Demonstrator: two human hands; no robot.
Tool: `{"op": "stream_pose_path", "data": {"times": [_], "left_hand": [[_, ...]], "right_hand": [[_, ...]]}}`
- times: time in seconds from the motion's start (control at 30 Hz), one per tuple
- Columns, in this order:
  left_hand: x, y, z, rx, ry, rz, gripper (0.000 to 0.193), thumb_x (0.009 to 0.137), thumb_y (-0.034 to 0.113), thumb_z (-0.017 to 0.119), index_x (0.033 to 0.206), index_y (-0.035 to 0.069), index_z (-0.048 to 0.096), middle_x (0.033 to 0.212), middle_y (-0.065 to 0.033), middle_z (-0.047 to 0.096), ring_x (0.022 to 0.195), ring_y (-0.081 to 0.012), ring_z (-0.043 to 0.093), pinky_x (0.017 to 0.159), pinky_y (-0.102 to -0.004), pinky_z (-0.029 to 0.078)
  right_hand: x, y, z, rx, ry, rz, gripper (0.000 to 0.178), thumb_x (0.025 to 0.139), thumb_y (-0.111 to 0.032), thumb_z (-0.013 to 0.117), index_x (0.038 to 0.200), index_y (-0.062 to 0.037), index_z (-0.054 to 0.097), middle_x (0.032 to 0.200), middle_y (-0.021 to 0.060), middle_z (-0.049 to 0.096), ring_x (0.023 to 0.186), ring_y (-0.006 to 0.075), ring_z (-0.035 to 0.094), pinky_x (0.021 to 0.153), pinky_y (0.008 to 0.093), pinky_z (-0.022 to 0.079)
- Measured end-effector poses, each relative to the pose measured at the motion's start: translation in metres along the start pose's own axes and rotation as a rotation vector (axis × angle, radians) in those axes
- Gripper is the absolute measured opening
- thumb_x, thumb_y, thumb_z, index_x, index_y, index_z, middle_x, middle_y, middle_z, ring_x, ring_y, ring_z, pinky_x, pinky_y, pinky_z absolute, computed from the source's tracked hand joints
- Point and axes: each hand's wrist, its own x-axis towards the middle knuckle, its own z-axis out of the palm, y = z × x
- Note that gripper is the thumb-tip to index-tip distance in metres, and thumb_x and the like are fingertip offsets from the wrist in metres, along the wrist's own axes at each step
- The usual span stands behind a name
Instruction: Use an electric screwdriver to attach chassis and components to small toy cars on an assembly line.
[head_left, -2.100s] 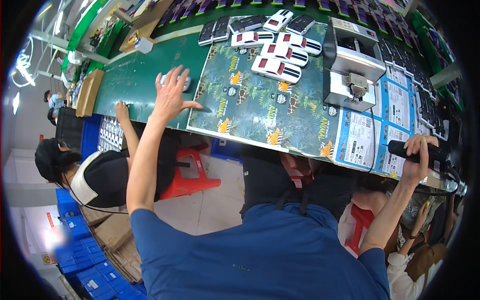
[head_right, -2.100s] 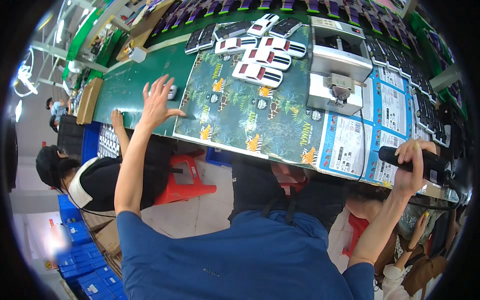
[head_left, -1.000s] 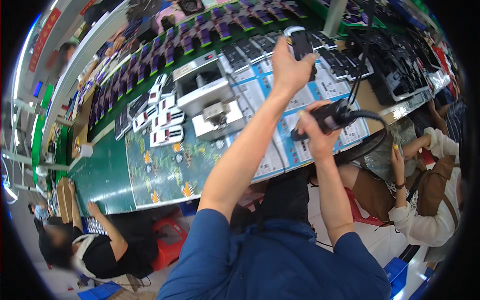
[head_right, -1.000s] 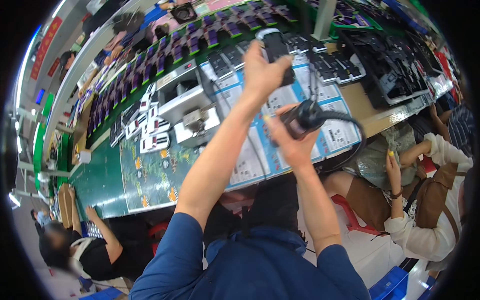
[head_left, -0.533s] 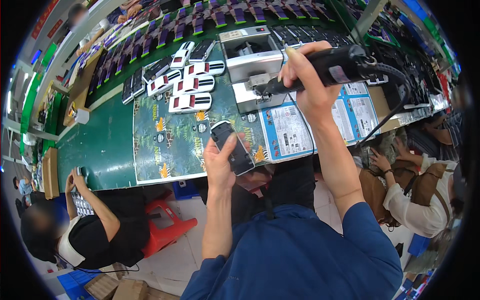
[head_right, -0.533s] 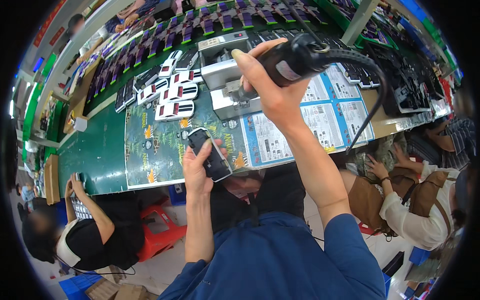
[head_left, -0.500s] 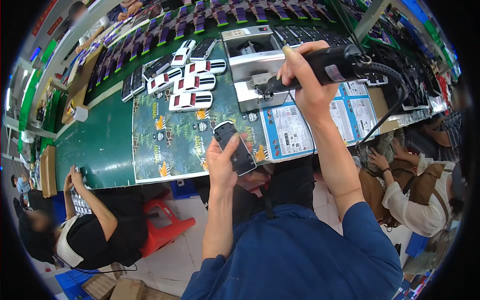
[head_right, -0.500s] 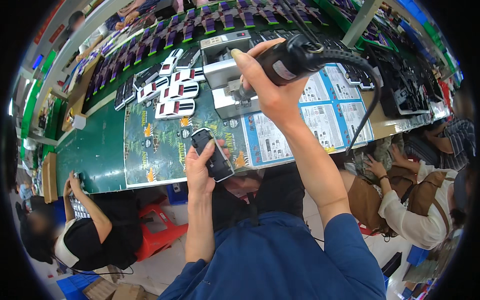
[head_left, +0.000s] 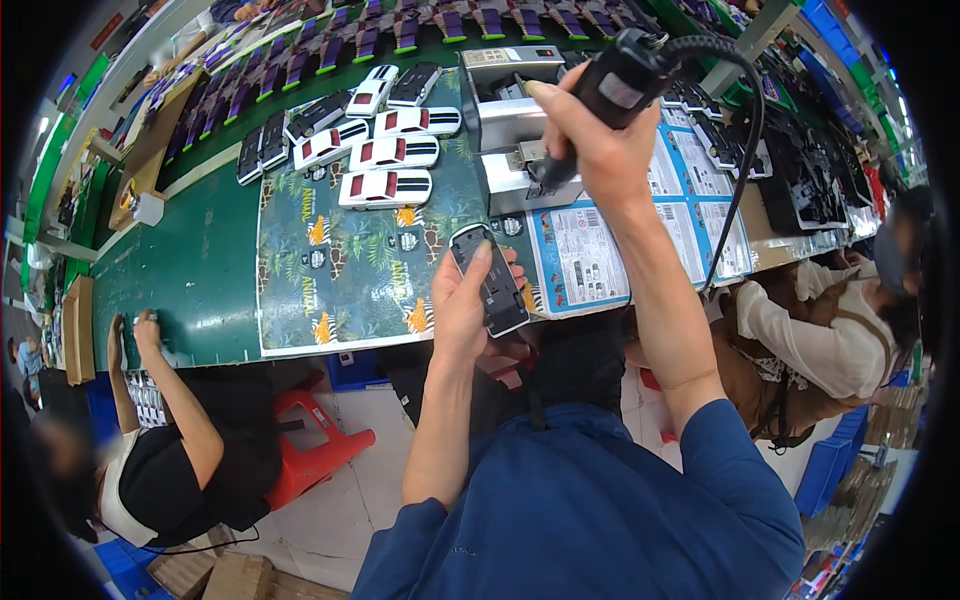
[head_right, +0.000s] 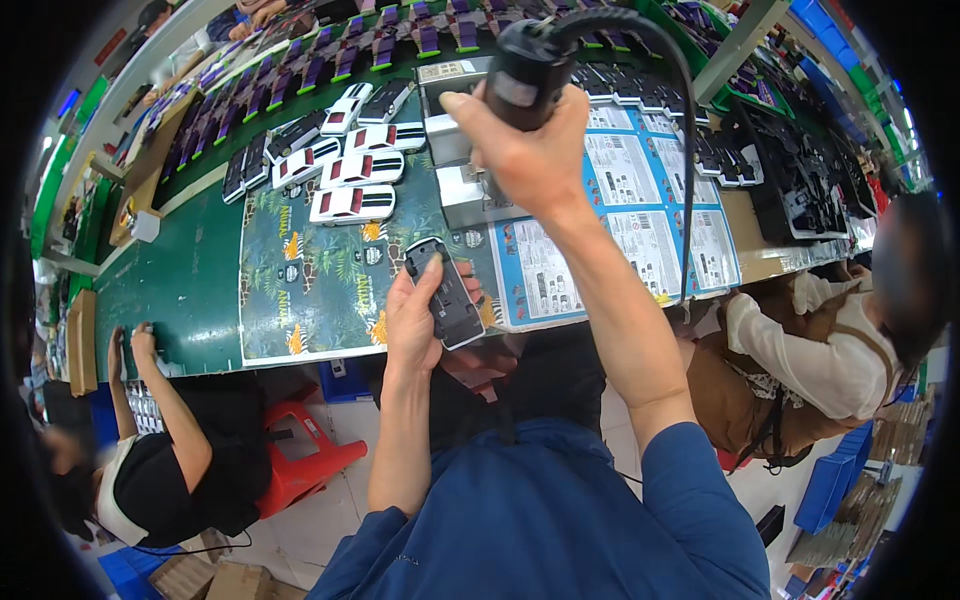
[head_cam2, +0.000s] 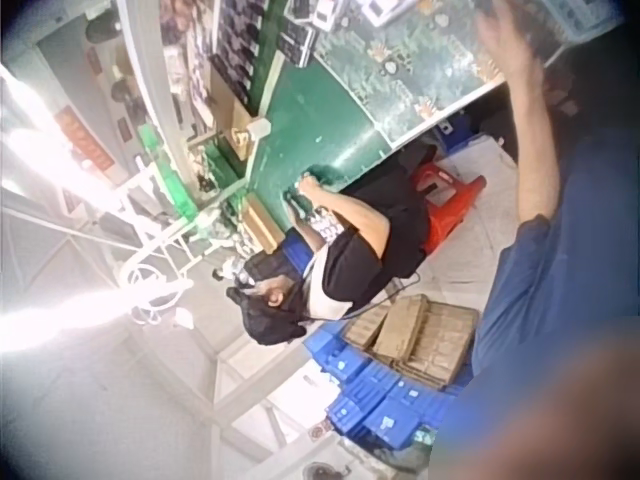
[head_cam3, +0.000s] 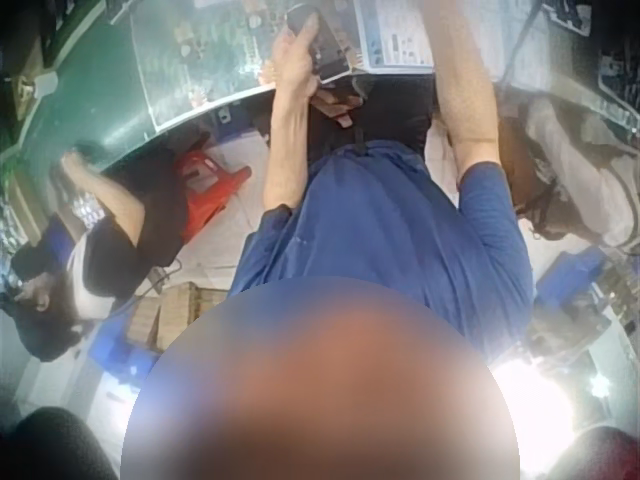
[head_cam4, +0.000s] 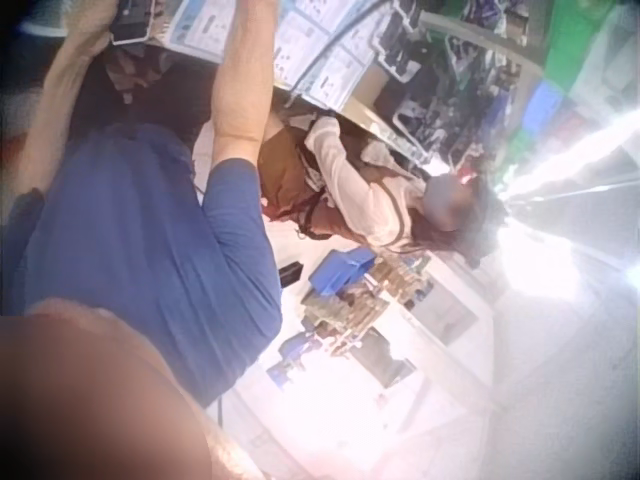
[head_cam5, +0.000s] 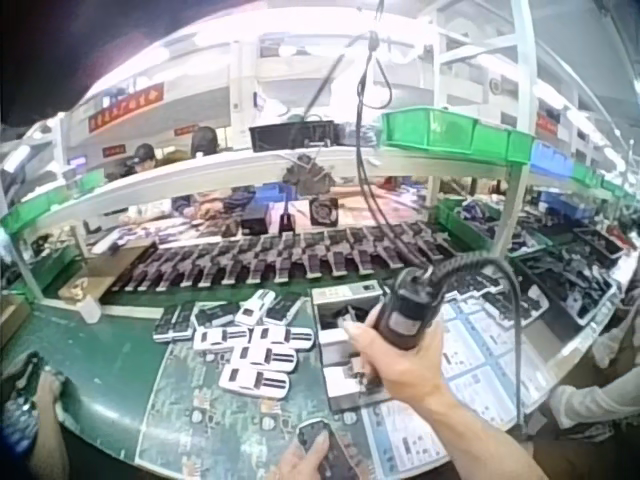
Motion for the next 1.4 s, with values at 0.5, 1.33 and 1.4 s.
{"op": "stream_pose_path", "data": {"times": [0.5, 1.33, 1.4], "left_hand": [[-0.005, -0.001, 0.009, 0.071, -0.013, 0.034, 0.021, 0.093, 0.007, 0.066, 0.112, 0.000, 0.060, 0.101, -0.0087, 0.069, 0.080, -0.0131, 0.068, 0.067, -0.0285, 0.060], [-0.006, 0.004, 0.009, 0.138, 0.000, 0.020, 0.026, 0.087, 0.000, 0.070, 0.111, -0.002, 0.060, 0.097, -0.0088, 0.069, 0.081, -0.0136, 0.068, 0.073, -0.0281, 0.058], [-0.006, 0.004, 0.007, 0.153, -0.010, 0.015, 0.026, 0.086, -0.001, 0.070, 0.110, -0.002, 0.060, 0.096, -0.0084, 0.069, 0.081, -0.0138, 0.068, 0.074, -0.0282, 0.058]], "right_hand": [[-0.055, -0.004, 0.023, 0.363, -0.039, 0.050, 0.015, 0.085, -0.003, 0.071, 0.087, -0.0013, 0.056, 0.059, 0.0040, 0.057, 0.049, 0.0095, 0.055, 0.050, 0.0240, 0.046], [-0.059, 0.014, 0.016, 0.275, -0.169, 0.052, 0.018, 0.079, 0.001, 0.074, 0.079, -0.0046, 0.058, 0.067, 0.0025, 0.058, 0.059, 0.0062, 0.053, 0.055, 0.0224, 0.043], [-0.060, 0.016, 0.015, 0.293, -0.177, 0.057, 0.018, 0.079, 0.001, 0.074, 0.080, -0.0045, 0.057, 0.067, 0.0026, 0.058, 0.059, 0.0062, 0.053, 0.055, 0.0226, 0.043]]}}
